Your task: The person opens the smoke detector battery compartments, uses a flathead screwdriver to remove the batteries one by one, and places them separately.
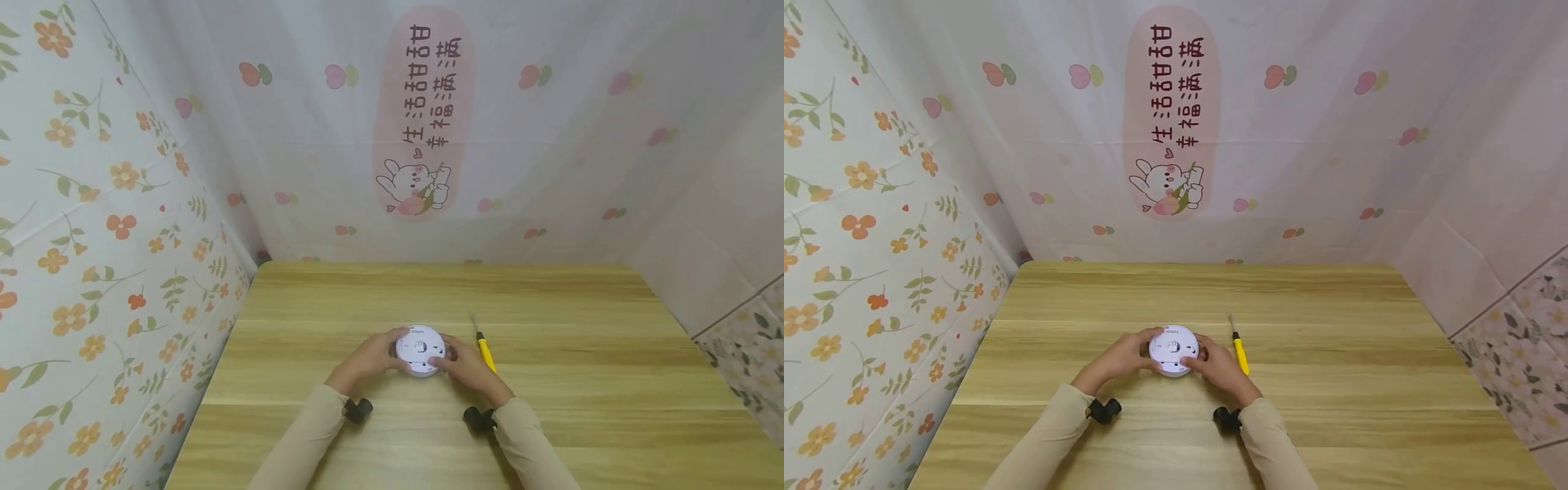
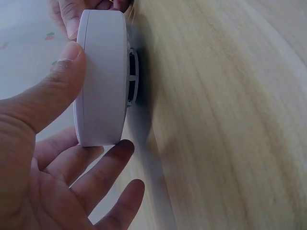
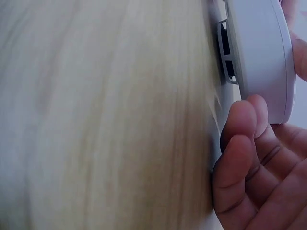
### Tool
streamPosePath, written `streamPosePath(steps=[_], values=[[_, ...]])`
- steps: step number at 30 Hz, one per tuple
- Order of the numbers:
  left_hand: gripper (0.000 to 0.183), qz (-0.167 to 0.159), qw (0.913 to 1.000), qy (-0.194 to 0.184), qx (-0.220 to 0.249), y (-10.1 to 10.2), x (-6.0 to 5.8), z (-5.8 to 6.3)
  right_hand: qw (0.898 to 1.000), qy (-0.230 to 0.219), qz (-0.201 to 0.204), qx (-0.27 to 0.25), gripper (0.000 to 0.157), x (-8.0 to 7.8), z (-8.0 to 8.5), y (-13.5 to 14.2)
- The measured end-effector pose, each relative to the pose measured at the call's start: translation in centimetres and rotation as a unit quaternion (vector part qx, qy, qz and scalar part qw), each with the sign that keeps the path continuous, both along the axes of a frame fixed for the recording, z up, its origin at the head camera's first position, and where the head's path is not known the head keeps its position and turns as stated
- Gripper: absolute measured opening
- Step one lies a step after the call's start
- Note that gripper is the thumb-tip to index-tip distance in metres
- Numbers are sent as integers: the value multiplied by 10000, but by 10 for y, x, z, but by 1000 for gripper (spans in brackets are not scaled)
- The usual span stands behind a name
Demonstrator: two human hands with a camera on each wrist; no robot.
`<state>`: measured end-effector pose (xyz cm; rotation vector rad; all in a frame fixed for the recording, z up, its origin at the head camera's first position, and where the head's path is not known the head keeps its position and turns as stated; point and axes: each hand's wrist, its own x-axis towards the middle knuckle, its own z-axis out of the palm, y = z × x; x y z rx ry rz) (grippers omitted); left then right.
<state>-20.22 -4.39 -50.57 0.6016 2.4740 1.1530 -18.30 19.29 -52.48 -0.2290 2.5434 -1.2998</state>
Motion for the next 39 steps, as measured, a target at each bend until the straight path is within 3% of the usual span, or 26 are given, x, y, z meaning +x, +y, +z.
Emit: streamPosePath(steps=[10, 30, 39], values=[[77, -49, 9999, 14, -143, 0, -1, 0, 9999, 82, 47, -37, 64, 1, 0, -1], [70, 18, 9992, 181, -358, 0, -8, 5, 9996, -245, -143, -33, 67, -2, 1, -2], [68, 36, 9993, 216, -304, -2, -7, 4, 9998, -141, 2, 152, 63, -3, 1, -3]])
